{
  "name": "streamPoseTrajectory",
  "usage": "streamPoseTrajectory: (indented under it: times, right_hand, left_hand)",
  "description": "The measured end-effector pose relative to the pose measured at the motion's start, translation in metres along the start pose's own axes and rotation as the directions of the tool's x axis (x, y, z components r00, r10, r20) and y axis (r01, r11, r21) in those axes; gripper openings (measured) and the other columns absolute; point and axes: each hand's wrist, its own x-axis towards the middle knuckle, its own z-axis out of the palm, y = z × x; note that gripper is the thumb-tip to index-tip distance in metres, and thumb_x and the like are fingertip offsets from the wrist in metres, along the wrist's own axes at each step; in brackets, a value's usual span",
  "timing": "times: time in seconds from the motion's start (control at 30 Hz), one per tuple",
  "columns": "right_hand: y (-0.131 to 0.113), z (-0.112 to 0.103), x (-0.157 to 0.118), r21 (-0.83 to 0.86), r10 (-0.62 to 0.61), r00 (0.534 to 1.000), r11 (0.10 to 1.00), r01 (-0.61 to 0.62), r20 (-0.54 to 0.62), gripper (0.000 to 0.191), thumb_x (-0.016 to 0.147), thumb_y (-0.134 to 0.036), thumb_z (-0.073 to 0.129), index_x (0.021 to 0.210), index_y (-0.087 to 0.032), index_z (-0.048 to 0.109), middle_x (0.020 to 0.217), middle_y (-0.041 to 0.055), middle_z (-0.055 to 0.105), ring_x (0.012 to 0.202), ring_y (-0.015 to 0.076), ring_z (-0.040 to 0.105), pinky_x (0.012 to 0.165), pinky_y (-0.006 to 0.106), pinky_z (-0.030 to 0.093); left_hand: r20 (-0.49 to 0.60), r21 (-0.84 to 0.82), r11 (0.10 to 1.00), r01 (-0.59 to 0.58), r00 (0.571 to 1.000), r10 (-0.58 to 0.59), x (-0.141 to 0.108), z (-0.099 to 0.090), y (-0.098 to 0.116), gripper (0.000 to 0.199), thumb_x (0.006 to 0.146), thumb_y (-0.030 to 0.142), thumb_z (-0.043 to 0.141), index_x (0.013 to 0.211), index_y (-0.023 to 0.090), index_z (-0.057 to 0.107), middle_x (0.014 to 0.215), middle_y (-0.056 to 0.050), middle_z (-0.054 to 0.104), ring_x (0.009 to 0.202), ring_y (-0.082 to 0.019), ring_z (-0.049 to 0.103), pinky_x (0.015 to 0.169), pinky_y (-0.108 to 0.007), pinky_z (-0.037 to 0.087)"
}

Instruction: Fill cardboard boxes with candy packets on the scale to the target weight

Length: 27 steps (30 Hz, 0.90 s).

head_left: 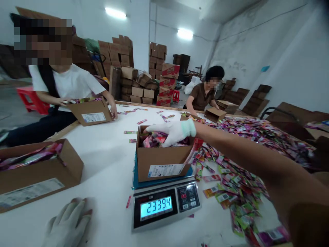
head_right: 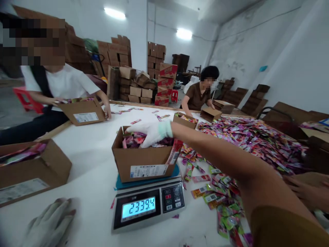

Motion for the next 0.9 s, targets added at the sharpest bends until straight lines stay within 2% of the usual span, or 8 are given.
streamPoseTrajectory:
  times: [0.07,0.17,0.33,0.43,0.53,0.63,0.77,0.9]
  right_hand:
    - [-0.001,-0.022,-0.024,0.082,-0.051,0.998,0.995,0.054,-0.044,0.114,0.067,-0.041,0.101,0.167,-0.012,0.054,0.175,0.018,0.057,0.16,0.0389,0.056,0.134,0.05,0.049]
    - [-0.001,-0.037,-0.072,0.208,-0.04,0.974,0.974,0.088,-0.223,0.118,0.076,-0.051,0.099,0.174,-0.019,0.043,0.169,0.0179,0.06,0.153,0.0357,0.063,0.123,0.048,0.06]
    - [0.0,-0.017,-0.155,0.306,0.124,0.845,0.951,0.049,-0.52,0.083,0.084,-0.048,0.096,0.157,-0.032,0.06,0.147,0.0092,0.073,0.142,0.0309,0.07,0.124,0.047,0.06]
    - [0.008,0.002,-0.174,0.286,0.185,0.807,0.958,-0.02,-0.561,0.088,0.084,-0.053,0.097,0.159,-0.033,0.056,0.145,0.0102,0.071,0.129,0.0282,0.073,0.112,0.043,0.065]
    - [0.015,0.013,-0.165,0.164,0.194,0.79,0.979,-0.12,-0.581,0.111,0.084,-0.074,0.089,0.172,-0.026,0.042,0.142,0.0149,0.069,0.118,0.0278,0.074,0.096,0.04,0.068]
    - [0.013,0.014,-0.136,-0.001,0.184,0.796,0.974,-0.227,-0.577,0.116,0.086,-0.084,0.08,0.173,-0.019,0.041,0.134,0.0137,0.073,0.118,0.0302,0.073,0.103,0.044,0.064]
    - [0.003,0.009,-0.089,-0.138,0.192,0.881,0.952,-0.275,-0.431,0.102,0.083,-0.083,0.083,0.16,-0.022,0.057,0.136,0.0116,0.076,0.127,0.0358,0.071,0.114,0.05,0.059]
    - [-0.004,0.007,-0.061,-0.2,0.199,0.941,0.945,-0.258,-0.273,0.061,0.084,-0.065,0.085,0.129,-0.025,0.078,0.118,0.0077,0.081,0.118,0.0334,0.072,0.107,0.045,0.06]
  left_hand:
    - [0.01,-0.035,0.999,0.019,1.0,-0.019,-0.002,-0.004,0.003,0.062,0.084,0.048,0.046,0.137,0.035,0.075,0.161,-0.008,0.068,0.162,-0.036,0.053,0.134,-0.062,0.044]
    - [0.047,-0.025,0.999,0.023,0.999,-0.022,-0.007,-0.02,0.016,0.062,0.094,0.048,0.04,0.142,0.026,0.073,0.167,-0.015,0.063,0.163,-0.037,0.052,0.135,-0.063,0.041]
    - [0.148,0.084,0.996,-0.011,0.989,-0.002,-0.013,-0.041,0.044,0.073,0.108,0.043,0.021,0.153,0.005,0.064,0.172,-0.028,0.053,0.166,-0.04,0.047,0.135,-0.062,0.039]
    - [0.192,0.102,0.994,-0.029,0.981,0.009,-0.015,-0.044,0.051,0.067,0.109,0.039,0.028,0.156,0.004,0.06,0.176,-0.027,0.048,0.169,-0.039,0.04,0.137,-0.061,0.035]
    - [0.199,0.11,0.993,-0.037,0.98,0.014,-0.019,-0.051,0.056,0.063,0.11,0.037,0.03,0.155,0.003,0.058,0.175,-0.027,0.049,0.168,-0.04,0.041,0.136,-0.061,0.036]
    - [0.192,0.103,0.993,-0.053,0.981,0.032,-0.023,-0.06,0.061,0.065,0.113,0.043,0.026,0.155,0.004,0.057,0.174,-0.027,0.051,0.167,-0.041,0.043,0.134,-0.061,0.038]
    - [0.18,0.101,0.994,-0.044,0.983,0.026,-0.023,-0.059,0.061,0.062,0.111,0.042,0.029,0.153,0.007,0.059,0.172,-0.025,0.053,0.165,-0.041,0.045,0.134,-0.06,0.039]
    - [0.184,0.088,0.996,-0.027,0.983,0.011,-0.022,-0.052,0.055,0.064,0.109,0.041,0.031,0.154,0.004,0.059,0.174,-0.027,0.05,0.166,-0.042,0.043,0.135,-0.061,0.038]
